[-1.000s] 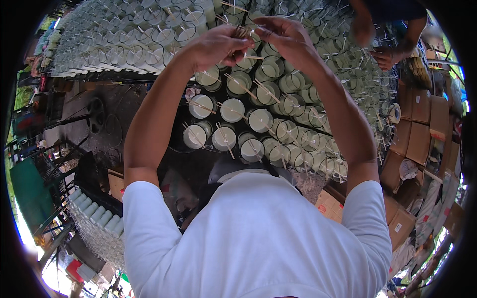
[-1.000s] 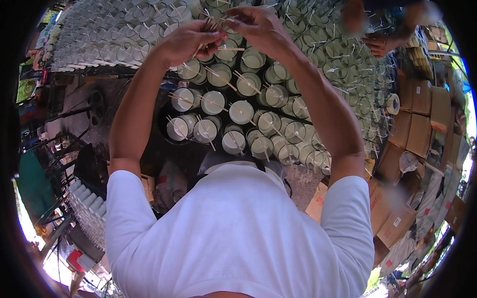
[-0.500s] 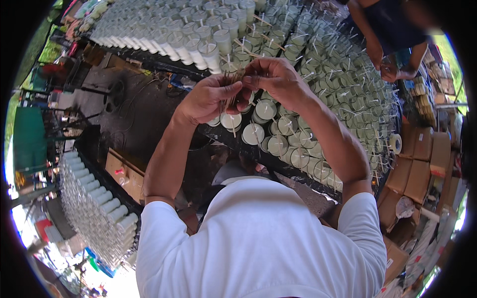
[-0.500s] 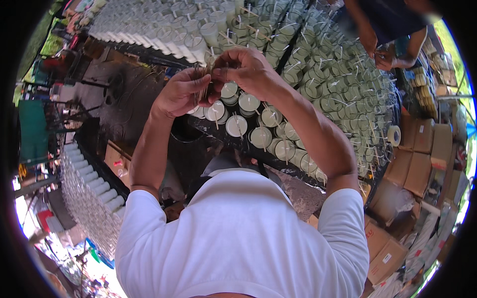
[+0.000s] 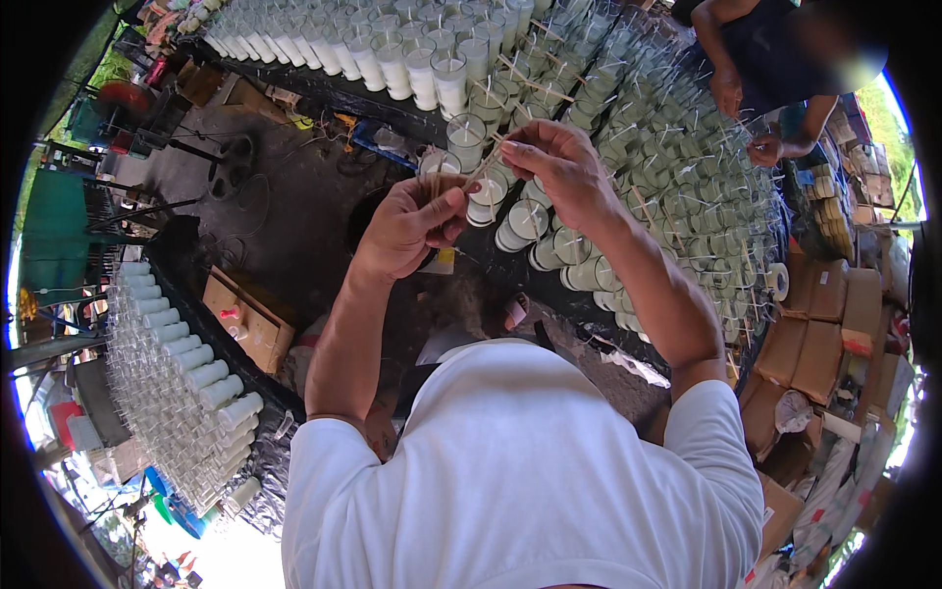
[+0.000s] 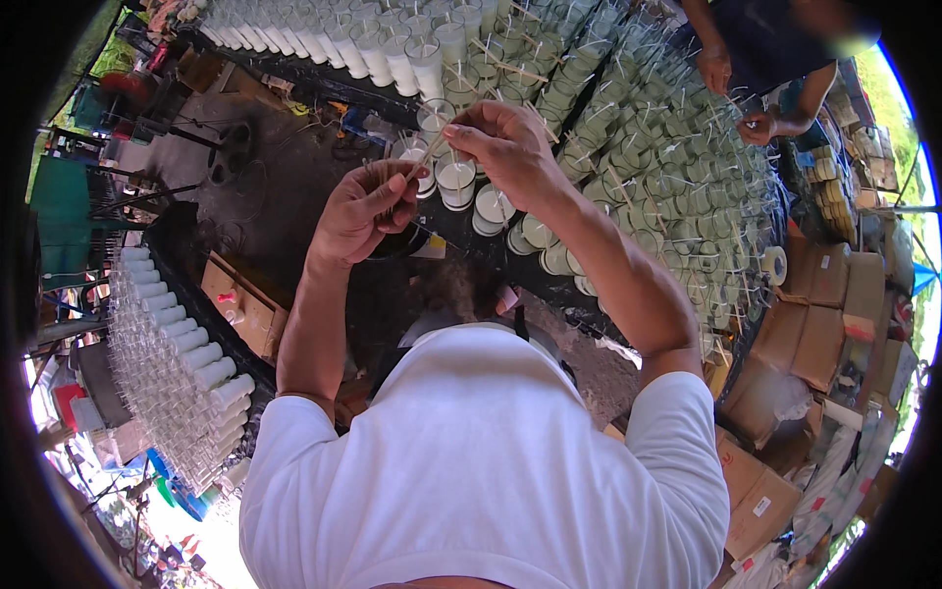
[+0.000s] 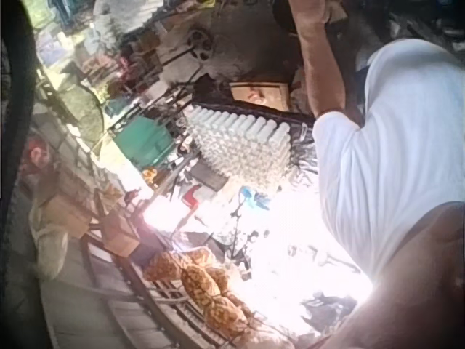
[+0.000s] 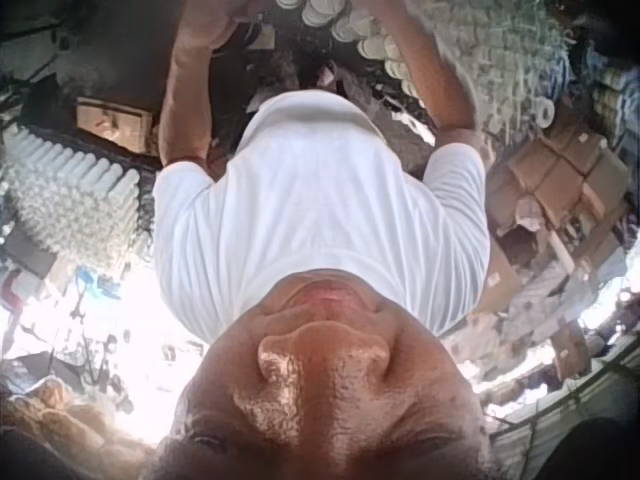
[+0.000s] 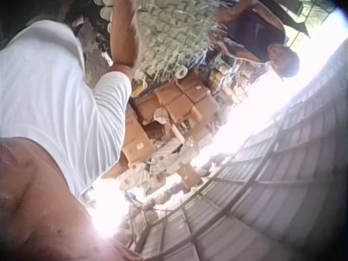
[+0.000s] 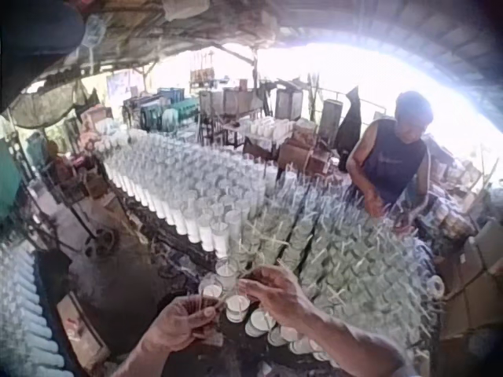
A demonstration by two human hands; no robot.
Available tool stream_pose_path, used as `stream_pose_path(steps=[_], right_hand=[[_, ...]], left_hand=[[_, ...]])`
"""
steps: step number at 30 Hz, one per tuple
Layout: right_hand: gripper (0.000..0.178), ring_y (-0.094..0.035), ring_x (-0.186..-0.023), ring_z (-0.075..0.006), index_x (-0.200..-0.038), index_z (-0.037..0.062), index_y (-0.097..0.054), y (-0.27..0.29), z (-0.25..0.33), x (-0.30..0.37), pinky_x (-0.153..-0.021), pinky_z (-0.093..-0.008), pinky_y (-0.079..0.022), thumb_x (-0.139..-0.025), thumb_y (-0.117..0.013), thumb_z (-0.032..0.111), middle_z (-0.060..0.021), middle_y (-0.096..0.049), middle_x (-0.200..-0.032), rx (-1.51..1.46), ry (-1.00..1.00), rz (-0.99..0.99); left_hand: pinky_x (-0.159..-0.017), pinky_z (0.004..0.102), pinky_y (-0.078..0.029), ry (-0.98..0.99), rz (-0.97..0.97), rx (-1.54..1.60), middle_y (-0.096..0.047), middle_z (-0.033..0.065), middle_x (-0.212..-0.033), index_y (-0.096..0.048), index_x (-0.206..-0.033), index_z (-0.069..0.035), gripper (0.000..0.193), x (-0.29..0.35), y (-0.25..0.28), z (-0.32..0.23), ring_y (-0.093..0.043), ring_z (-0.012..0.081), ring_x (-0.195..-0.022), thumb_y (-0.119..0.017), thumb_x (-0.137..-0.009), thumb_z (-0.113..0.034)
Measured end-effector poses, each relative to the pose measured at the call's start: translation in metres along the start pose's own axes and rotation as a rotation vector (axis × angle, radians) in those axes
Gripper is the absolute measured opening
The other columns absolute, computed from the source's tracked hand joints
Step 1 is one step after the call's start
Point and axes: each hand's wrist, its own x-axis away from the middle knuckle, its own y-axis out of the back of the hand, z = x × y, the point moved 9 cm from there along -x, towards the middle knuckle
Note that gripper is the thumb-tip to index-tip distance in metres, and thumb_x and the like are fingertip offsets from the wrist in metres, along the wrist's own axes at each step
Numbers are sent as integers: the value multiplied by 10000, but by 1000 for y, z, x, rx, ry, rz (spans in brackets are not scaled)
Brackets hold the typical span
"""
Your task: The person inserts wooden sticks into numerous small cylindrical candles arranged on a table, then moves to a second table to assemble white flower-shaped candles by inserting sticks and attaching green leaves. The person uses a knife to trim sticks and handles the candles one at a time.
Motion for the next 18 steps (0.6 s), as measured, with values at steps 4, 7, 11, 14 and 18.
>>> stream_pose_path(steps=[4, 7, 11, 14, 18], right_hand=[[162, -587, -766, -81, -1003, -11, -710, -23, -13, 17, -682, -248, -461, -957, -705, 144, -26, -697, -861, 123, -48, 32], [160, -596, -762, -86, -1023, -9, -712, -49, -24, 34, -681, -239, -468, -939, -739, 124, -32, -702, -866, -146, -84, 61], [151, -615, -785, -79, -1019, -10, -707, -86, -43, 55, -710, -229, -486, -943, -742, 116, -33, -702, -883, -118, -46, 71], [155, -617, -767, -71, -993, -15, -708, -90, -56, 65, -712, -239, -502, -950, -742, 130, -15, -702, -858, -42, -66, 28], [142, -610, -759, -58, -920, -1, -722, -103, -61, 83, -687, -239, -502, -924, -770, 132, 7, -696, -814, 25, -76, -21]], left_hand=[[-497, 216, -343, -106, -233, -147, -592, -30, -684, -724, -1039, 13, 143, 30, 25, -7, -478, 51, -567, -723, -958, -105], [-497, 213, -350, -146, -315, -293, -590, -38, -653, -743, -940, 14, 136, 52, 25, -13, -475, 41, -555, -717, -967, -116], [-500, 217, -350, -151, -309, -358, -591, -53, -640, -759, -915, 1, 118, 69, 21, 0, -488, 23, -576, -728, -958, -105], [-500, 220, -346, -121, -281, -629, -596, -52, -658, -756, -913, 7, 125, 79, 24, 5, -482, 20, -577, -727, -959, -106], [-494, 202, -340, -111, -237, -297, -631, -8, -735, -739, -954, 18, 97, 97, 32, 27, -473, 26, -565, -724, -946, -77]])
